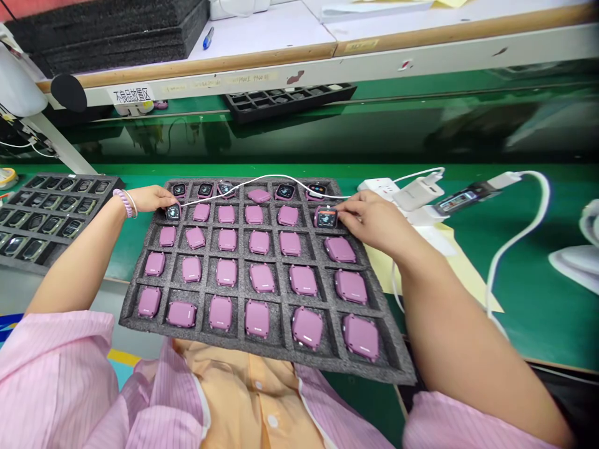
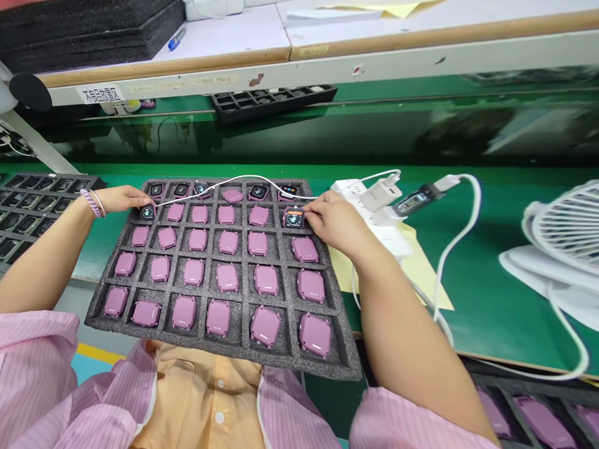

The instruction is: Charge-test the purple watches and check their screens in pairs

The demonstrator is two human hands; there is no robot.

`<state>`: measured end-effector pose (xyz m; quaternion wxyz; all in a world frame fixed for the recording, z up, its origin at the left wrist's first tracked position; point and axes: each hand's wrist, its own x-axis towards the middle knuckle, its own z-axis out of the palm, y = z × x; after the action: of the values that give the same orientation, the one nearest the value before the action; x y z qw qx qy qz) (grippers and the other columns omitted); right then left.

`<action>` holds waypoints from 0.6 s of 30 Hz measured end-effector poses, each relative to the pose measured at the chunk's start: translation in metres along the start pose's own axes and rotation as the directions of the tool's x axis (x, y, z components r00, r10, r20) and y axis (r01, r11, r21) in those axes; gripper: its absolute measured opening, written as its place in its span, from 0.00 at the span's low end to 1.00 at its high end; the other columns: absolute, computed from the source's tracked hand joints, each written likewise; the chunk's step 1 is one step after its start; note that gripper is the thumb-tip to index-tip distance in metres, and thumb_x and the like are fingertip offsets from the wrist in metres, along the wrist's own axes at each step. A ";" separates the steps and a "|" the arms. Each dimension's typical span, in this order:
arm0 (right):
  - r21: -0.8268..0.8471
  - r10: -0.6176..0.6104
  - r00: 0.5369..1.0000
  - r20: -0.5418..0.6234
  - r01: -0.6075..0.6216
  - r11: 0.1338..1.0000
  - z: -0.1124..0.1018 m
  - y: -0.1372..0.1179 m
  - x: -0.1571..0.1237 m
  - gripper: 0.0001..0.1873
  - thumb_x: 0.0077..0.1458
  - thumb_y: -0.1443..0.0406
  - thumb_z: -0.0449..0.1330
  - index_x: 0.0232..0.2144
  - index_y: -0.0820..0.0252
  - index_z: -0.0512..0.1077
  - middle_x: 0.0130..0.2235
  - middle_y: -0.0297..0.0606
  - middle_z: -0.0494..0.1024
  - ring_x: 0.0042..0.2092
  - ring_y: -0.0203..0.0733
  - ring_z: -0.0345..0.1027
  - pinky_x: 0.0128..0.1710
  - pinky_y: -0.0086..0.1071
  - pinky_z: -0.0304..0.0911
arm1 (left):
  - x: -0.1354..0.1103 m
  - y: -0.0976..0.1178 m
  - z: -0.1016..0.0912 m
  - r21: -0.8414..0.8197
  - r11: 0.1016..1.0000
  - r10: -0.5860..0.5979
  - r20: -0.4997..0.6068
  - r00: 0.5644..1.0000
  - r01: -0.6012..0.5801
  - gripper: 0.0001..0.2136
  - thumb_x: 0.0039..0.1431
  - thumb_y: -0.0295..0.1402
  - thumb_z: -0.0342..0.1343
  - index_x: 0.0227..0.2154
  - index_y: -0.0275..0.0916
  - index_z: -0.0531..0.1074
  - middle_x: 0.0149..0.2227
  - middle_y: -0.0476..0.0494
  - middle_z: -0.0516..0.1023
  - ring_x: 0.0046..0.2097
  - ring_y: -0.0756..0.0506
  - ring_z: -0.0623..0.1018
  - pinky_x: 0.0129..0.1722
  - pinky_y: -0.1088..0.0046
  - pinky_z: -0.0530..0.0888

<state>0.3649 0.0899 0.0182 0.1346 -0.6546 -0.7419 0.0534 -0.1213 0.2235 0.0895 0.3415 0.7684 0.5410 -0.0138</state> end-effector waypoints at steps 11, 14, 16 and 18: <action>-0.090 0.178 0.968 -0.176 -0.196 0.977 -0.002 -0.021 -0.004 0.12 0.59 0.68 0.57 0.36 0.62 0.82 0.44 0.52 0.76 0.51 0.62 0.68 0.42 0.43 0.49 | 0.000 -0.003 0.000 0.066 0.998 0.017 0.004 1.000 -0.017 0.29 0.49 0.61 0.56 0.38 0.40 0.83 0.44 0.44 0.85 0.50 0.37 0.79 0.57 0.64 0.73; -0.091 0.151 0.909 -0.389 -0.201 0.975 -0.003 -0.031 -0.004 0.12 0.60 0.67 0.57 0.37 0.62 0.81 0.45 0.53 0.77 0.51 0.63 0.68 0.45 0.46 0.49 | 0.001 -0.005 -0.002 0.074 0.997 0.030 0.015 0.999 -0.031 0.33 0.47 0.65 0.56 0.41 0.40 0.83 0.49 0.43 0.85 0.53 0.36 0.78 0.59 0.65 0.72; -0.094 0.040 0.922 -0.386 -0.082 0.992 -0.001 -0.041 -0.003 0.13 0.64 0.67 0.55 0.40 0.60 0.81 0.45 0.49 0.78 0.50 0.60 0.69 0.46 0.45 0.50 | 0.002 -0.007 -0.002 0.074 0.997 0.025 0.019 1.000 -0.026 0.35 0.45 0.66 0.56 0.42 0.40 0.83 0.50 0.42 0.85 0.54 0.35 0.78 0.59 0.65 0.72; -0.098 -0.092 0.955 -0.283 0.067 0.993 0.003 -0.051 -0.003 0.13 0.68 0.66 0.55 0.41 0.57 0.81 0.44 0.44 0.80 0.48 0.56 0.71 0.48 0.44 0.50 | 0.003 -0.008 -0.002 0.072 0.997 0.025 0.020 0.999 -0.026 0.36 0.44 0.67 0.56 0.43 0.40 0.83 0.50 0.42 0.85 0.54 0.35 0.79 0.59 0.65 0.72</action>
<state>0.3157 0.0802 0.0283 0.2142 -0.6304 -0.7418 -0.0800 -0.1274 0.2288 0.0857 0.3186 0.7870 0.5270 -0.0365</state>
